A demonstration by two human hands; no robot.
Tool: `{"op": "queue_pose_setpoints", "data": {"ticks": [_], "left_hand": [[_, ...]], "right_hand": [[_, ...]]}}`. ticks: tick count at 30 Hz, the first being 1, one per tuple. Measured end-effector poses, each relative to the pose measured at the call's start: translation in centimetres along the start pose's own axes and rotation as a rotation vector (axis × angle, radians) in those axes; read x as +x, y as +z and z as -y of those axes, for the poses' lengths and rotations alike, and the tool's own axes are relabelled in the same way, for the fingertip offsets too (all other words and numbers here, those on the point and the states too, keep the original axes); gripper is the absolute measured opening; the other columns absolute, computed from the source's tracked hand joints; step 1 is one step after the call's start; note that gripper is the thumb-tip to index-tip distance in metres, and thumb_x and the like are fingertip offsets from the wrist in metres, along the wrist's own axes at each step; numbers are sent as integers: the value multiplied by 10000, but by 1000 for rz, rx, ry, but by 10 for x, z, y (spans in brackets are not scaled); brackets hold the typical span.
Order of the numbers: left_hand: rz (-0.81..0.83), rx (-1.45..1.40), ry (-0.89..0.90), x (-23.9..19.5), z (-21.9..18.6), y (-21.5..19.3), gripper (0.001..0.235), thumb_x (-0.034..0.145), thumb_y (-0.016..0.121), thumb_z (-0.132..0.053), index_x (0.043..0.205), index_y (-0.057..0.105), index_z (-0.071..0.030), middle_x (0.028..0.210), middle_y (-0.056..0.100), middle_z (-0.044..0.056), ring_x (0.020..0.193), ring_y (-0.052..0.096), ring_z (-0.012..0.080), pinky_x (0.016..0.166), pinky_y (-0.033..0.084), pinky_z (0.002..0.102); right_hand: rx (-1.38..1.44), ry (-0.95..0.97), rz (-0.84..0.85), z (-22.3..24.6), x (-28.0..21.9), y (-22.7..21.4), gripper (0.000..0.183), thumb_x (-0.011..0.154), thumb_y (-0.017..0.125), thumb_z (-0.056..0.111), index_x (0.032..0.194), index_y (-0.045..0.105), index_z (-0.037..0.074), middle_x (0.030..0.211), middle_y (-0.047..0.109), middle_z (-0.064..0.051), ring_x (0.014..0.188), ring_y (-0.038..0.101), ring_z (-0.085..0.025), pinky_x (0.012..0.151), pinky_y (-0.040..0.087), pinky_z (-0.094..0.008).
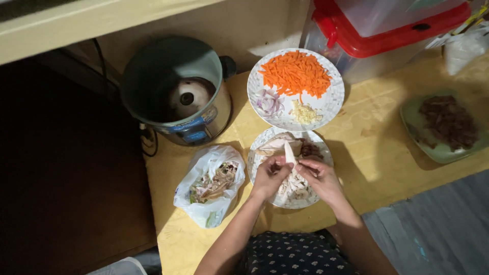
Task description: The person uses their hands to shred cooked chicken meat from the bone over a plate. They separate the meat into smaller pieces and place them on the plate while discarding the bones into a plastic bag nearby.
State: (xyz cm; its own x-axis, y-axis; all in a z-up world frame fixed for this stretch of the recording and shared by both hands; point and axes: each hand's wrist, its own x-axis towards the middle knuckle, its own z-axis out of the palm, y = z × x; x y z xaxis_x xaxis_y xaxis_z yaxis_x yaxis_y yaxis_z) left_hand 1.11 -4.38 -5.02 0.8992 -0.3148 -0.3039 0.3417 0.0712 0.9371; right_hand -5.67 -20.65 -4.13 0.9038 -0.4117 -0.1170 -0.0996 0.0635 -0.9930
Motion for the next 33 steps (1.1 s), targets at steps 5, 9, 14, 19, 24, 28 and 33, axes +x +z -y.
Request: {"op": "queue_pose_setpoints", "data": {"ticks": [5,9,14,19,24,28,33], "left_hand": [[73,102,36,5,-5,-7,291,775,869,-173,1016,751,-59,724,716,101,674,721,137,614,583,215],[26,193,48,10,0,0,136,752,824,-181,857,755,-129,593,686,12,546,615,47,470,459,152],[-39,55,-28,-20,-37,3,137,812,784,-188,890,760,-78,632,678,93,560,642,135,478,489,217],[-50,255,50,-13,-26,-4,267,830,799,-230,998,732,-33,768,699,159,719,700,232,599,563,283],[-57,618,145,-42,-108,34,472,851,773,-257,1144,670,100,1075,686,345,1018,698,500,810,637,502],[0,473,247,-13,-41,23,203,924,628,-133,1038,745,-12,1058,712,274,955,714,455,722,641,445],[67,250,92,-9,-38,30,210,885,757,-149,1061,759,-34,976,745,184,876,735,255,711,616,345]], "right_hand": [[-357,72,41,-1,7,-4,351,730,907,152,1051,813,43,919,784,-195,782,710,-190,648,600,-304],[-587,-92,64,-8,22,1,177,686,831,172,861,823,154,752,769,-87,685,732,-224,601,586,-346],[-461,-176,-112,35,10,-3,199,762,783,80,959,797,101,763,733,-169,661,690,-233,583,568,-327],[-298,4,7,24,27,-41,219,846,798,108,1059,772,66,855,704,-113,631,611,-151,560,562,-281],[-96,69,72,29,29,-30,316,839,832,85,1116,757,-46,1026,740,-161,863,632,-160,784,584,-313],[-127,35,215,34,42,-24,287,882,763,52,1143,735,-62,1131,745,-213,986,676,-210,907,576,-373],[-122,44,266,48,45,-18,258,871,762,22,1127,791,20,1045,778,-123,925,672,-148,846,596,-307]]}}
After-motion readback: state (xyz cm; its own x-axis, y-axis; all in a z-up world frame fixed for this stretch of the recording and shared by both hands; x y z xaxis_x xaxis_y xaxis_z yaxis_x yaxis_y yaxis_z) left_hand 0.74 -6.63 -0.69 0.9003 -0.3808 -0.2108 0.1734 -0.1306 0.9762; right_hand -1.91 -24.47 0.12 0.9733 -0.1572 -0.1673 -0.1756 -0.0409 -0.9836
